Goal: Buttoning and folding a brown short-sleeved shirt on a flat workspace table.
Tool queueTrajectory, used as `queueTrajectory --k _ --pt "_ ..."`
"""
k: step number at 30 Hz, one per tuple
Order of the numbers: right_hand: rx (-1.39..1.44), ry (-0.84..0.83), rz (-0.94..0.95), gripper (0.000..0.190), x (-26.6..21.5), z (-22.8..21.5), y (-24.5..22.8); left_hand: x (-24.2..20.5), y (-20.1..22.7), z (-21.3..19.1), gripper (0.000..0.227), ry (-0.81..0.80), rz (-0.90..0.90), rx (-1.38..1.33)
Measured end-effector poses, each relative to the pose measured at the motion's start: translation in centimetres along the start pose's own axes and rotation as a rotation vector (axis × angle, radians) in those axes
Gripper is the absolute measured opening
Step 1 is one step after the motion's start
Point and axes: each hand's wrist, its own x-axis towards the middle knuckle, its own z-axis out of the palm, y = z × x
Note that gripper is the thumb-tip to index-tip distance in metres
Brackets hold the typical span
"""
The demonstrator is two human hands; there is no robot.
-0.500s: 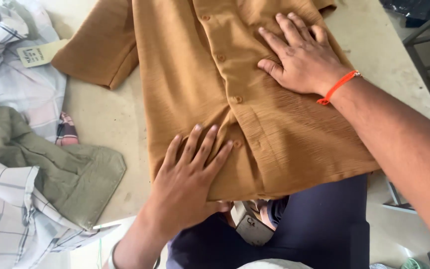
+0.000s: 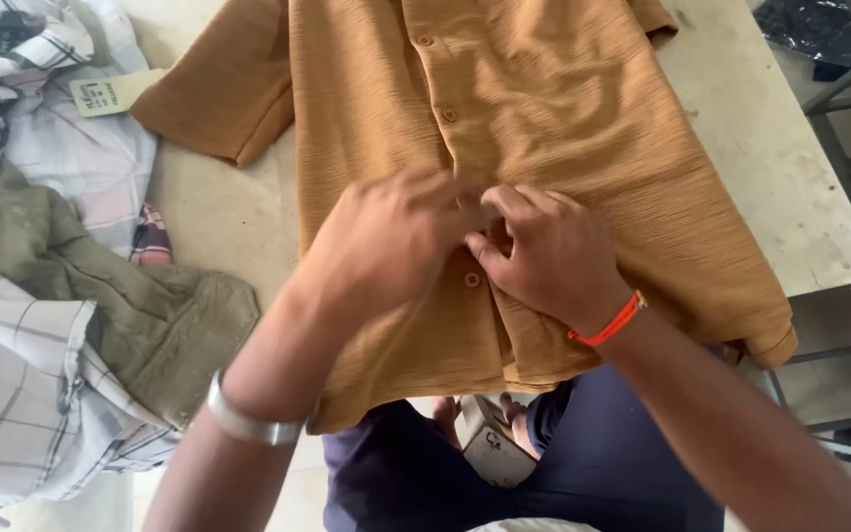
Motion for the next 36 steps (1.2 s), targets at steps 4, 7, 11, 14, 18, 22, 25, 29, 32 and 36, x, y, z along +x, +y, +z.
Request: queueTrajectory --k 4,7,11,14,18,22,25,29,32,36 --pt "0.091 0.136 -0.012 0.03 -0.7 0.4 0.8 3.6 -3.1 2.9 0.029 0.026 0.042 -0.063" --pt "0.121 0.17 -0.04 0.029 -0.6 0.3 1.1 3.5 -4.1 4.0 0.024 -0.003 0.02 -0.112" --pt "0.091 0.085 0.002 0.028 -0.1 0.0 0.6 2.4 -4.8 4.2 0.018 0.1 0.062 -0.19" --pt "0.057 0.078 0.005 0.028 0.0 0.1 0.5 2.1 -5.0 4.7 0.016 0.101 0.048 -0.161" --pt "0.066 0.074 -0.001 0.028 0.1 0.2 0.5 2.2 -5.6 5.6 0.015 0.185 0.099 -0.071" --pt "0.073 0.078 -0.007 0.022 -0.2 0.5 0.8 2.2 -5.2 5.5 0.016 0.184 0.013 -0.116" --pt "0.071 0.089 -0.022 0.02 -0.3 0.5 0.7 2.1 -5.0 5.7 0.015 0.196 -0.016 -0.111" --pt "0.076 0.099 -0.025 0.019 -0.4 0.5 0.6 2.2 -4.8 5.5 0.014 0.219 0.003 -0.093" --pt "0.076 0.105 -0.02 0.019 -0.4 0.5 0.7 2.1 -4.5 4.7 0.014 0.23 -0.002 -0.099" --pt "0.102 0.1 -0.019 0.02 -0.3 0.1 0.5 1.8 -4.7 4.3 0.014 0.115 -0.062 -0.143"
